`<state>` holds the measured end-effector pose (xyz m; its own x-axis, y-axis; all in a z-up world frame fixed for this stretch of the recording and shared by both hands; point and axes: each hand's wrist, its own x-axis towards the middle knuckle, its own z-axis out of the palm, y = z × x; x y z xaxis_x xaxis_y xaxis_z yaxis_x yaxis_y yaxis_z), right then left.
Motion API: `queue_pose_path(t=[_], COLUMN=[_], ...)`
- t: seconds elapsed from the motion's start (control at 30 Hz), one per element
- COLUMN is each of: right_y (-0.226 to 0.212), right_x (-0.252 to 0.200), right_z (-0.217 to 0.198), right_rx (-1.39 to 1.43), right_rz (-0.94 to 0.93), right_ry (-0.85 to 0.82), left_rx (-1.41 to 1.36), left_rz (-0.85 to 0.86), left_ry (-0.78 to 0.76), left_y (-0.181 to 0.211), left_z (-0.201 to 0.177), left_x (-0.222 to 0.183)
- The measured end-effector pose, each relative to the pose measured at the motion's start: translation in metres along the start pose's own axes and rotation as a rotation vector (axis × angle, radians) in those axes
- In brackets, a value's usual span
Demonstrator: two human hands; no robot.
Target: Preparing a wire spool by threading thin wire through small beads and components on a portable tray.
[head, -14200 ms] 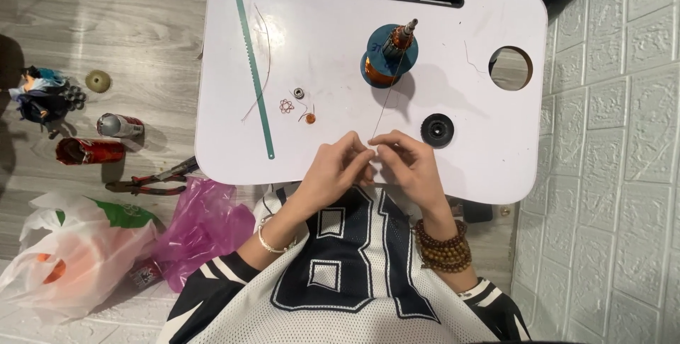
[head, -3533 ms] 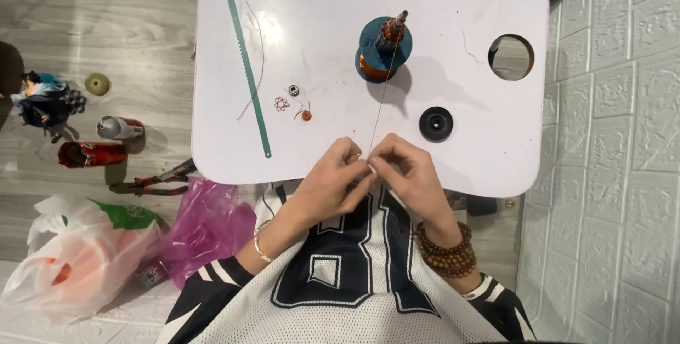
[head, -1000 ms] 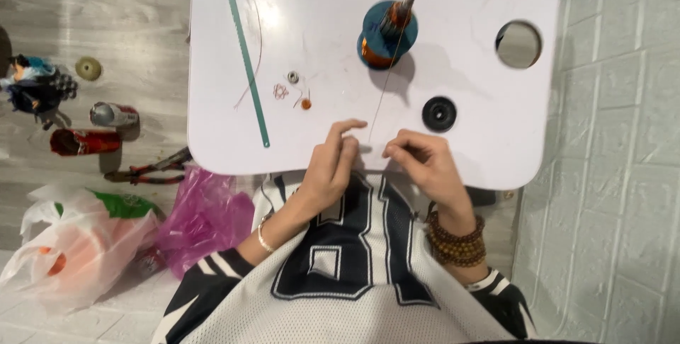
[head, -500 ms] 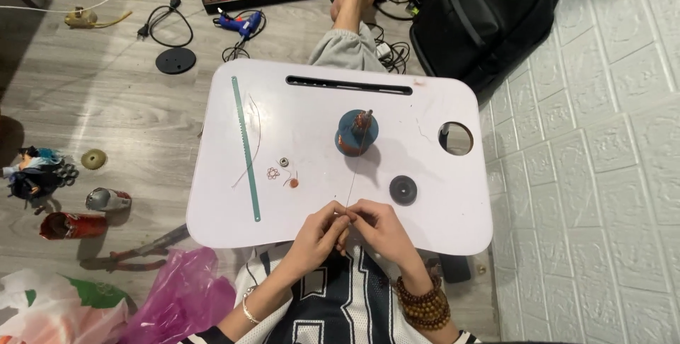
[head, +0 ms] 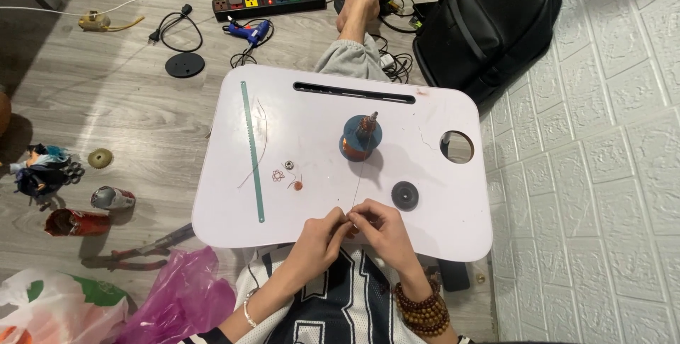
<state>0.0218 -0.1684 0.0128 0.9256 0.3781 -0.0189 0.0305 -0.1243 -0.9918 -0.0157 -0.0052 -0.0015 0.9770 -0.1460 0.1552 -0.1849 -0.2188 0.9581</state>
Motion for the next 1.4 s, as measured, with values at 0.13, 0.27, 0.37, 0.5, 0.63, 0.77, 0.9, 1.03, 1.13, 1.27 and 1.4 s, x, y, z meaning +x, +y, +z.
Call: queue_pose_path(t=[0.13,0.27,0.37,0.5,0.63,0.77,0.9,1.03,1.13,1.27,1.4], right_y=[0.002,-0.001,0.000,0.013,0.014,0.027,0.029,0.009,0.003,0.005,0.007], right_x=[-0.003,-0.003,-0.002,0.002,0.007,0.012,0.012,0.001,-0.006,-0.005,-0.006], right_z=[-0.006,-0.014,-0.018,-0.013,-0.001,0.003,0.002,0.000,-0.002,-0.004,-0.012], right_rx=[-0.073,-0.137,-0.241,-0.446,-0.425,-0.413,-0.424,-0.232,-0.049,0.030,-0.017], right_rz=[-0.008,-0.035,-0.075,-0.189,-0.222,-0.251,-0.230,-0.103,-0.088,-0.032,-0.014], right_ry=[-0.005,-0.036,-0.004,0.061,0.102,0.099,0.126,0.203,-0.012,-0.038,-0.041], left_rx=[-0.071,-0.224,-0.301,-0.432,-0.451,-0.414,-0.299,-0.240,-0.100,0.023,-0.034], left_rz=[-0.026,-0.050,-0.069,-0.062,0.001,0.046,0.113,0.136,0.180,0.197,0.217], left_ry=[0.025,0.036,0.063,-0.027,-0.051,-0.073,-0.063,-0.045,-0.045,-0.042,-0.013], left_y=[-0.007,-0.007,-0.011,-0.023,-0.018,-0.014,-0.025,-0.020,-0.020,-0.018,-0.015], left_z=[0.002,0.003,0.002,0.004,0.005,0.003,0.007,0.007,0.007,0.003,0.001], left_x=[-0.002,-0.002,-0.002,-0.003,-0.005,-0.004,-0.003,-0.002,-0.003,-0.004,-0.006])
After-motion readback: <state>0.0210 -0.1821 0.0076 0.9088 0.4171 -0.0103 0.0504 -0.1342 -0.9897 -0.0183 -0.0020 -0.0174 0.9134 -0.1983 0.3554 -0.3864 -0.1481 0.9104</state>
